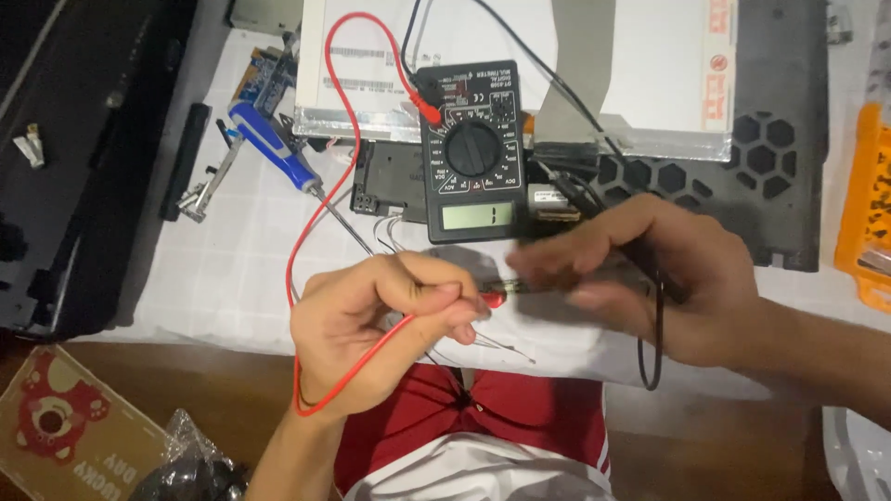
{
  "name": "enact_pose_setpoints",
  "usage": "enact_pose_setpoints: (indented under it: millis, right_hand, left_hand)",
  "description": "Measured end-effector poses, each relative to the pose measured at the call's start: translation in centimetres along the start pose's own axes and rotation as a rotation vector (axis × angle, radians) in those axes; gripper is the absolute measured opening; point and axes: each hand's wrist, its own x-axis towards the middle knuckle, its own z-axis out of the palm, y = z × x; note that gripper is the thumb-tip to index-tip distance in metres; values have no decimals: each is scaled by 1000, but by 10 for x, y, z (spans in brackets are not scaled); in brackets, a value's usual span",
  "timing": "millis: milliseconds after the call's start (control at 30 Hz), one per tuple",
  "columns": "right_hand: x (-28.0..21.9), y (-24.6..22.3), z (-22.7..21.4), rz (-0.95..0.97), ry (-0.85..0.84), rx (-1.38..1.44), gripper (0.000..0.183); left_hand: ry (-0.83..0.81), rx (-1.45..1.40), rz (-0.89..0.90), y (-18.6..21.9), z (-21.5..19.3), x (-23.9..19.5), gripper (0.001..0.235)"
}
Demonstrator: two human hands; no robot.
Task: Using a digital multimeter to test electrical points on a small circuit board for diagnostic purposes.
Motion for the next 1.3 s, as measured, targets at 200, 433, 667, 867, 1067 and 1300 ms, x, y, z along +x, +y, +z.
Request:
enact_pose_setpoints:
  millis: [200,433,667,867,1067,1300]
  right_hand:
    - [-20,29,-1,16,-22,-411,23]
    - [-29,37,-1,-120,-60,-494,31]
    - [-22,27,2,-197,-11,-554,27]
    - [-27,32,3,-183,13,-651,22]
    - [-31,35,2,-195,-30,-654,25]
    - [-38,37,2,-70,-7,-520,33]
  left_hand:
    - [-23,59,61,-6,6,7,13]
    - [-144,346,92,18,18,23,17]
    - [-123,298,-96,24,15,15,17]
    - [-213,131,-139,10,12,10,15]
    - [35,-146,133,-30,-11,-11,10]
    - [184,-187,-27,-35,-21,-16,16]
